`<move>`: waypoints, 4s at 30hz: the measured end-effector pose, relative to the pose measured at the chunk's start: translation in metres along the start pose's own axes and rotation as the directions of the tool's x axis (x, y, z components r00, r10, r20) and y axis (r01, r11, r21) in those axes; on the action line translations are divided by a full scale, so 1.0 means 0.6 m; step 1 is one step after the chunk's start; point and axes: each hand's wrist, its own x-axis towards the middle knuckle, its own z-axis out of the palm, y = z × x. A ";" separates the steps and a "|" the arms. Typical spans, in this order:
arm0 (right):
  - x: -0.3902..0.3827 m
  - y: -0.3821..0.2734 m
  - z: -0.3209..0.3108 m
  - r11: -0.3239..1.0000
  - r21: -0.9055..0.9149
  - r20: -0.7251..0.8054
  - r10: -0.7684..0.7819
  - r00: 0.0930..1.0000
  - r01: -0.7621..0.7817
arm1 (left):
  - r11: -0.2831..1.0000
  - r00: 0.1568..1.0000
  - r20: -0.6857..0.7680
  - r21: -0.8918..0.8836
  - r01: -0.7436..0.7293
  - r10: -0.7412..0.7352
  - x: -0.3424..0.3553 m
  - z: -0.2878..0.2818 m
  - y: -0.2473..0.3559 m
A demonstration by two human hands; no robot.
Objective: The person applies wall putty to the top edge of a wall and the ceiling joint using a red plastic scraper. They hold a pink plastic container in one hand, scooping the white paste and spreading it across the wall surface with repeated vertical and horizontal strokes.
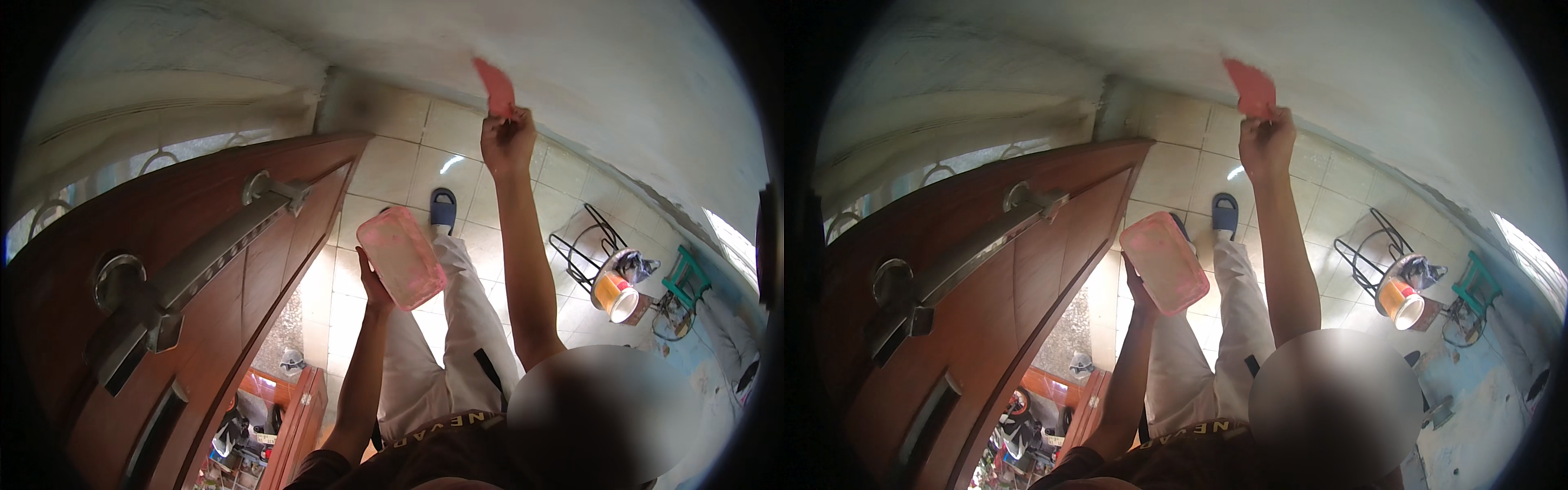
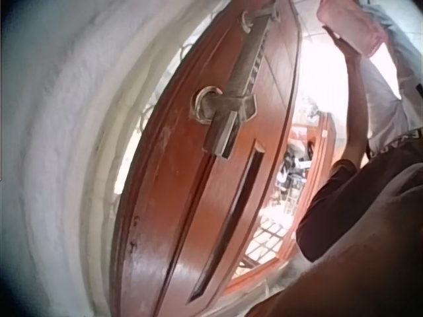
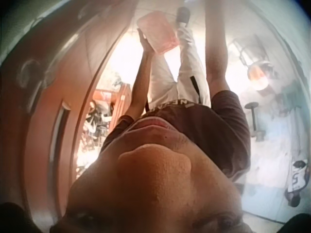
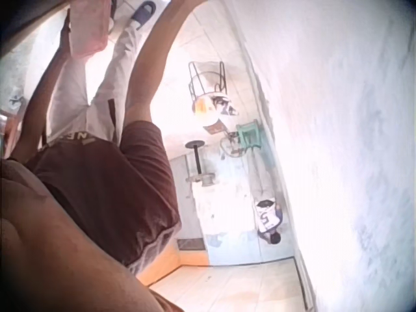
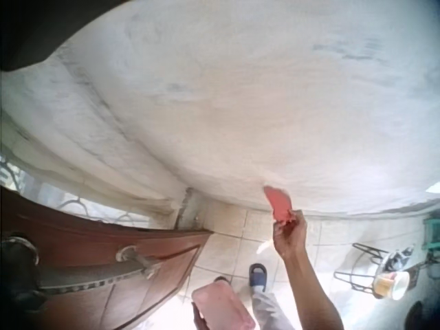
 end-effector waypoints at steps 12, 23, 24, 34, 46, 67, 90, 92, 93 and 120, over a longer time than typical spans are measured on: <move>0.100 -0.116 -0.058 0.916 -0.392 -0.223 -0.186 0.957 0.087 | 0.992 0.989 0.091 0.048 0.116 -0.120 0.021 0.035 -0.047; -0.075 -0.168 0.022 0.976 -0.144 -0.178 -0.189 0.966 0.164 | 0.982 0.984 0.058 0.096 0.161 -0.167 0.038 0.010 -0.077; -0.060 -0.159 -0.015 0.975 -0.176 -0.255 -0.181 0.950 0.138 | 0.982 0.983 0.068 0.096 0.166 -0.172 0.039 0.018 -0.077; 0.069 -0.110 -0.057 0.936 -0.352 -0.198 -0.103 0.975 0.027 | 0.983 0.983 0.089 0.099 0.154 -0.163 0.049 0.027 -0.079; -0.139 -0.165 -0.049 0.801 -0.596 -0.175 -0.209 0.962 0.066 | 0.986 0.973 0.172 0.090 0.143 -0.156 0.054 0.063 -0.104; -0.394 -0.017 0.111 -0.108 -0.966 0.246 -0.083 0.966 0.236 | 0.934 0.907 0.366 0.202 -0.295 0.207 0.062 0.124 0.019; -0.402 0.059 0.091 -0.336 -0.912 0.272 -0.063 0.960 0.236 | 0.895 0.960 0.254 0.393 -0.209 0.113 0.047 0.126 -0.009; -0.401 0.062 0.094 -0.334 -0.910 0.277 -0.056 0.959 0.244 | 0.896 0.934 0.344 0.379 -0.230 0.095 0.065 0.091 0.000; -0.405 0.059 0.098 -0.335 -0.920 0.223 -0.022 0.975 0.203 | 0.905 0.925 0.368 0.356 -0.235 0.096 0.069 0.088 0.001; -0.411 -0.016 0.060 0.771 -0.604 -0.331 -0.013 0.944 -0.201 | 0.951 0.929 0.368 0.302 -0.071 -0.047 0.057 0.169 0.010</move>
